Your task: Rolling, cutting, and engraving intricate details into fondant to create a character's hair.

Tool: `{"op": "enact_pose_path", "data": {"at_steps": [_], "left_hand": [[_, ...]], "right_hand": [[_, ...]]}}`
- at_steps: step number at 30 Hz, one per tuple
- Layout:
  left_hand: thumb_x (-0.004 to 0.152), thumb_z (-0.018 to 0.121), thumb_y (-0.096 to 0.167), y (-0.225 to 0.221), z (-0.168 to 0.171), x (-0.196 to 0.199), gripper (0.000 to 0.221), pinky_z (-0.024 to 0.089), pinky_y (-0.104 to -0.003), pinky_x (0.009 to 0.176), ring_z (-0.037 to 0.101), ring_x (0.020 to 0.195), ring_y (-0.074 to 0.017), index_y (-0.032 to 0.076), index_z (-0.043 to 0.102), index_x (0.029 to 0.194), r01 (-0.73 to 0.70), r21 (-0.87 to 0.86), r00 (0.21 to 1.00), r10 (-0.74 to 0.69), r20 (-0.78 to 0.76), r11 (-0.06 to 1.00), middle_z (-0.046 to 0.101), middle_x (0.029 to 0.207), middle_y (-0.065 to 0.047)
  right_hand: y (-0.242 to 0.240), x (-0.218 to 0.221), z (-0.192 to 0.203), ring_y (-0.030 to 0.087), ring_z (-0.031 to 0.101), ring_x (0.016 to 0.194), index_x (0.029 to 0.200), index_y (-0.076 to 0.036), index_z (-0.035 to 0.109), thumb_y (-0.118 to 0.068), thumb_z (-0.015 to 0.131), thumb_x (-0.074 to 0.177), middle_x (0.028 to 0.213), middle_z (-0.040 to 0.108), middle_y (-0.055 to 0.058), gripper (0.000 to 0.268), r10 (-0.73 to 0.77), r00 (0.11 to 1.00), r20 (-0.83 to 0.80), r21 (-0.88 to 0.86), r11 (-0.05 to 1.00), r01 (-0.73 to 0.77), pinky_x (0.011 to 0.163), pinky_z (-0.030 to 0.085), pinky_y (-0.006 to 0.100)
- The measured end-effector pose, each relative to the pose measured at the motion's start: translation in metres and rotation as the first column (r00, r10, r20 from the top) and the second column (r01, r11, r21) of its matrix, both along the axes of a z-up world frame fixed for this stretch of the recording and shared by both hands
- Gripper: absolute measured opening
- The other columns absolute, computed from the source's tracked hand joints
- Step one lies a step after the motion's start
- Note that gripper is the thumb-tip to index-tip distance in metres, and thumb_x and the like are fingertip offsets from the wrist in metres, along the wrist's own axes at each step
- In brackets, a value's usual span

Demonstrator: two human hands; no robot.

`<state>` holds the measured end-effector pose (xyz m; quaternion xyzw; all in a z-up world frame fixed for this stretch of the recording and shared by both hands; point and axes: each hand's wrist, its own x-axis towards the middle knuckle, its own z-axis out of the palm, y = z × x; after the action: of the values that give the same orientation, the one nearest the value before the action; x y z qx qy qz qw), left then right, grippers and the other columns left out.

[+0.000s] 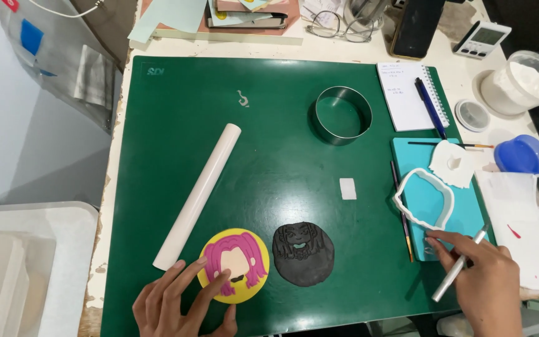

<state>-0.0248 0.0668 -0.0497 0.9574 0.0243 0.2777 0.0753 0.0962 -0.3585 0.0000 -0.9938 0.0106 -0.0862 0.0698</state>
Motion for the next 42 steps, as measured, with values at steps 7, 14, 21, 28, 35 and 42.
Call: {"op": "enact_pose_path", "data": {"at_steps": [7,14,21,28,35,42], "left_hand": [[0.078,0.065,0.068,-0.001,-0.002,-0.001,0.052,0.053,-0.048,0.098,0.062,0.125,-0.0201,0.038,0.075,0.118,0.004,-0.013,1.000,-0.004,0.016,1.000,0.066,0.130,0.004],[0.081,0.080,0.053,-0.053,0.016,-0.002,0.032,0.052,-0.039,0.097,0.058,0.118,-0.0146,0.039,0.078,0.109,0.217,-0.296,0.958,-0.144,0.249,0.930,0.059,0.125,0.008],[0.079,0.091,0.036,-0.107,0.061,0.009,0.021,0.052,-0.036,0.095,0.071,0.110,-0.0096,0.043,0.079,0.094,0.297,-0.567,0.920,-0.071,0.385,0.769,0.069,0.115,0.018],[0.089,0.076,0.040,-0.103,0.058,0.006,0.008,0.053,-0.041,0.099,0.069,0.113,-0.0106,0.046,0.076,0.093,0.241,-0.558,0.931,-0.027,0.364,0.794,0.068,0.114,0.018],[0.088,0.073,0.045,-0.095,0.058,0.008,0.009,0.053,-0.041,0.096,0.070,0.108,-0.0109,0.038,0.078,0.084,0.234,-0.549,0.933,-0.027,0.359,0.802,0.071,0.108,0.015],[0.087,0.076,0.041,-0.071,0.066,0.009,0.013,0.050,-0.037,0.096,0.068,0.110,-0.0104,0.037,0.080,0.098,0.204,-0.520,0.936,-0.011,0.351,0.829,0.071,0.110,0.013]], "right_hand": [[0.008,0.004,0.009,0.019,0.056,0.058,0.102,-0.027,0.080,-0.029,0.077,0.092,0.059,0.062,0.000,0.010,-0.029,0.991,-0.130,-0.016,1.000,0.027,0.086,0.045,0.036],[0.069,-0.021,0.012,0.018,0.048,0.061,0.088,-0.001,0.083,-0.007,0.080,0.083,0.068,0.062,0.011,0.008,0.104,0.981,-0.166,0.811,0.580,0.076,0.062,0.037,0.030],[0.129,-0.046,-0.008,0.025,0.059,0.064,0.081,0.003,0.077,-0.009,0.084,0.083,0.079,0.069,0.015,0.014,0.643,0.713,-0.281,0.889,-0.107,0.446,0.062,0.039,0.040],[0.135,-0.052,-0.014,0.027,0.059,0.066,0.086,0.002,0.076,-0.007,0.081,0.086,0.080,0.064,0.015,0.011,0.706,0.640,-0.301,0.839,-0.122,0.530,0.064,0.043,0.043],[0.138,-0.051,-0.016,0.022,0.052,0.059,0.088,0.006,0.082,-0.004,0.081,0.086,0.068,0.063,0.013,0.010,0.642,0.697,-0.321,0.909,0.003,0.416,0.059,0.036,0.038],[0.170,-0.052,0.001,0.013,0.037,0.051,0.088,0.004,0.086,-0.001,0.086,0.084,0.055,0.045,0.002,0.006,0.585,0.771,-0.252,0.968,0.140,0.211,0.053,0.026,0.031]]}}
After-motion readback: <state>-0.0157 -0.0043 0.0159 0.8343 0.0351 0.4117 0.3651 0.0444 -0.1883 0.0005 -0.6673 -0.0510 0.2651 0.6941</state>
